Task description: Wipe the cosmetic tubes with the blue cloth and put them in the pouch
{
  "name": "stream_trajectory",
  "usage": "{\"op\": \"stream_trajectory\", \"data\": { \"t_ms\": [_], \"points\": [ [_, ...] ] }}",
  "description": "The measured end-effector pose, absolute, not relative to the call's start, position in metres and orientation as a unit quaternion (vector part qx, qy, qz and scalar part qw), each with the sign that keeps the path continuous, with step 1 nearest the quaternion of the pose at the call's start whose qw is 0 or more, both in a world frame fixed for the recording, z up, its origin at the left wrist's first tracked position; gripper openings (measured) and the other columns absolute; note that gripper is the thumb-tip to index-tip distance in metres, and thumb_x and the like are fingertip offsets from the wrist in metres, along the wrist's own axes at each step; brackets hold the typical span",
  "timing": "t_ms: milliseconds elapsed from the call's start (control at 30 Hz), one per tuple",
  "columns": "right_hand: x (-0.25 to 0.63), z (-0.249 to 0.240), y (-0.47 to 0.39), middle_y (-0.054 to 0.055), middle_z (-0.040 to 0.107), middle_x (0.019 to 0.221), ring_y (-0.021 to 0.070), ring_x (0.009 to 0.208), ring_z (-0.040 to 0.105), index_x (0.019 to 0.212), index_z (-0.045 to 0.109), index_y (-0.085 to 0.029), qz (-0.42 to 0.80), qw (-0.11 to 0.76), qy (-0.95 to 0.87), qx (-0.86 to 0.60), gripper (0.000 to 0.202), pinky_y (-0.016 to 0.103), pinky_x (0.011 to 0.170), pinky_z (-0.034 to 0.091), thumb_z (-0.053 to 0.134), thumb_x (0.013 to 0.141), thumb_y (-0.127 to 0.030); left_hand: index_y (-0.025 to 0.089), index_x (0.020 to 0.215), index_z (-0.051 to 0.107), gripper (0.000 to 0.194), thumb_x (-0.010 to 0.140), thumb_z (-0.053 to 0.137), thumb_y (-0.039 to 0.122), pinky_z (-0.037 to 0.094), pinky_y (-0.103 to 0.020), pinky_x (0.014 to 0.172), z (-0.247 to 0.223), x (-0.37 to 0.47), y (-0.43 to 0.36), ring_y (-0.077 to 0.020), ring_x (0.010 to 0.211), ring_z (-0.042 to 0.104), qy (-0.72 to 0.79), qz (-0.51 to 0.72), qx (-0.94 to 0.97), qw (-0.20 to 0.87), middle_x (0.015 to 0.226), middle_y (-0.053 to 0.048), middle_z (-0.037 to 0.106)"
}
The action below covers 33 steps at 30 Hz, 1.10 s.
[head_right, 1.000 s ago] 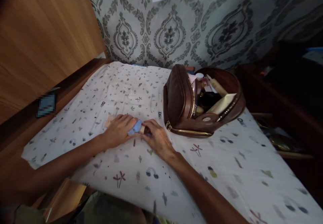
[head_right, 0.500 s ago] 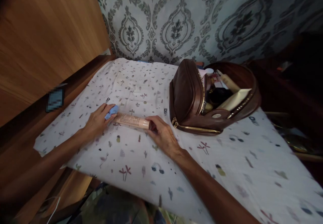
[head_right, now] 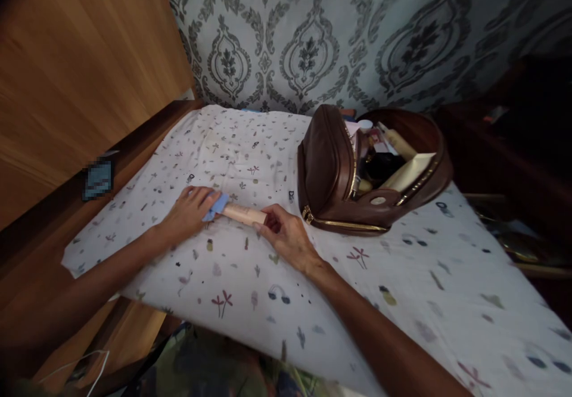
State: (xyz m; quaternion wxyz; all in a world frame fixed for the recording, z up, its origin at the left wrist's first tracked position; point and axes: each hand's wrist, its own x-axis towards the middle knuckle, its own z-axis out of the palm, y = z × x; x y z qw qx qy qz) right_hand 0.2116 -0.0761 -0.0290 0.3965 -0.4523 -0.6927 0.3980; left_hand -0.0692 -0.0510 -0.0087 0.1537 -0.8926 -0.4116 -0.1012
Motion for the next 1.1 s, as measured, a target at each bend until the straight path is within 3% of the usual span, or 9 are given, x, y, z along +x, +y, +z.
{"op": "stream_trajectory", "data": {
  "t_ms": [200,333,400,533,633,700,833,1000,1100],
  "points": [
    [0.212,-0.032,-0.075,0.003,0.068,0.084,0.0181,0.075,0.065,0.107,0.064,-0.02,0.41,0.404,-0.682,-0.45,0.035,0.032,0.068,0.056,0.07,0.084,-0.045,0.022,0.128,0.053,0.031,0.102,0.046,0.037,0.05,-0.031,0.077,0.004,-0.102,-0.039,-0.0232,0.096,0.064,-0.447,-0.12,-0.886,-0.033,0.112,-0.009,0.064],
    [0.213,-0.035,-0.075,0.008,0.069,0.11,0.022,0.096,0.069,0.122,0.061,-0.022,0.396,0.447,-0.677,-0.43,0.046,0.039,0.085,0.059,0.072,0.083,-0.043,0.023,0.116,0.059,0.028,0.101,0.049,0.044,0.047,-0.028,0.072,0.024,-0.096,-0.04,-0.019,0.085,0.064,-0.456,-0.131,-0.872,-0.12,0.103,-0.004,0.066],
    [0.214,-0.034,-0.076,0.008,0.069,0.112,0.0228,0.1,0.069,0.12,0.062,-0.023,0.391,0.45,-0.679,-0.427,0.042,0.039,0.085,0.059,0.07,0.085,-0.045,0.024,0.116,0.059,0.03,0.101,0.047,0.047,0.047,-0.028,0.073,0.033,-0.093,-0.041,-0.019,0.085,0.064,-0.448,-0.118,-0.875,-0.142,0.102,-0.003,0.067],
    [0.216,-0.027,-0.077,0.004,0.07,0.09,0.0195,0.076,0.066,0.112,0.065,-0.021,0.351,0.409,-0.705,-0.462,0.036,0.033,0.067,0.055,0.067,0.088,-0.048,0.02,0.127,0.056,0.043,0.104,0.039,0.052,0.049,-0.034,0.079,0.034,-0.077,-0.045,-0.025,0.097,0.062,-0.46,-0.153,-0.874,-0.037,0.111,-0.01,0.065],
    [0.216,-0.023,-0.077,0.006,0.068,0.089,0.018,0.07,0.062,0.101,0.069,-0.02,0.298,0.413,-0.719,-0.472,0.032,0.032,0.062,0.052,0.067,0.087,-0.049,0.016,0.134,0.053,0.055,0.102,0.038,0.058,0.047,-0.043,0.086,0.022,-0.045,-0.056,-0.0301,0.102,0.058,-0.428,-0.188,-0.879,0.093,0.113,-0.015,0.063],
    [0.215,-0.023,-0.076,0.006,0.068,0.089,0.0186,0.071,0.062,0.097,0.069,-0.02,0.293,0.423,-0.718,-0.469,0.034,0.032,0.063,0.051,0.067,0.087,-0.052,0.016,0.139,0.049,0.06,0.101,0.037,0.061,0.045,-0.046,0.091,0.012,-0.02,-0.065,-0.0307,0.107,0.057,-0.366,-0.188,-0.903,0.126,0.119,-0.017,0.062],
    [0.214,-0.026,-0.076,0.003,0.067,0.082,0.0183,0.069,0.061,0.106,0.065,-0.02,0.339,0.423,-0.701,-0.464,0.037,0.031,0.064,0.05,0.065,0.088,-0.052,0.015,0.144,0.045,0.062,0.103,0.031,0.059,0.039,-0.05,0.101,-0.002,0.008,-0.069,-0.0315,0.115,0.054,-0.298,-0.149,-0.931,0.152,0.127,-0.018,0.06],
    [0.217,-0.029,-0.076,-0.003,0.054,0.066,0.0156,0.059,0.056,0.111,0.063,-0.02,0.367,0.414,-0.68,-0.481,0.037,0.028,0.055,0.045,0.059,0.091,-0.051,0.011,0.138,0.049,0.058,0.103,0.037,0.056,0.041,-0.049,0.098,-0.014,-0.025,-0.047,-0.0316,0.111,0.056,-0.368,-0.131,-0.912,0.125,0.122,-0.018,0.063],
    [0.218,-0.032,-0.073,-0.001,0.058,0.071,0.0172,0.064,0.061,0.108,0.064,-0.021,0.39,0.412,-0.67,-0.479,0.037,0.029,0.057,0.049,0.06,0.091,-0.054,0.012,0.136,0.049,0.061,0.102,0.035,0.06,0.044,-0.048,0.094,-0.018,-0.055,-0.036,-0.0321,0.112,0.055,-0.405,-0.131,-0.9,0.09,0.122,-0.017,0.062]
  ]
}}
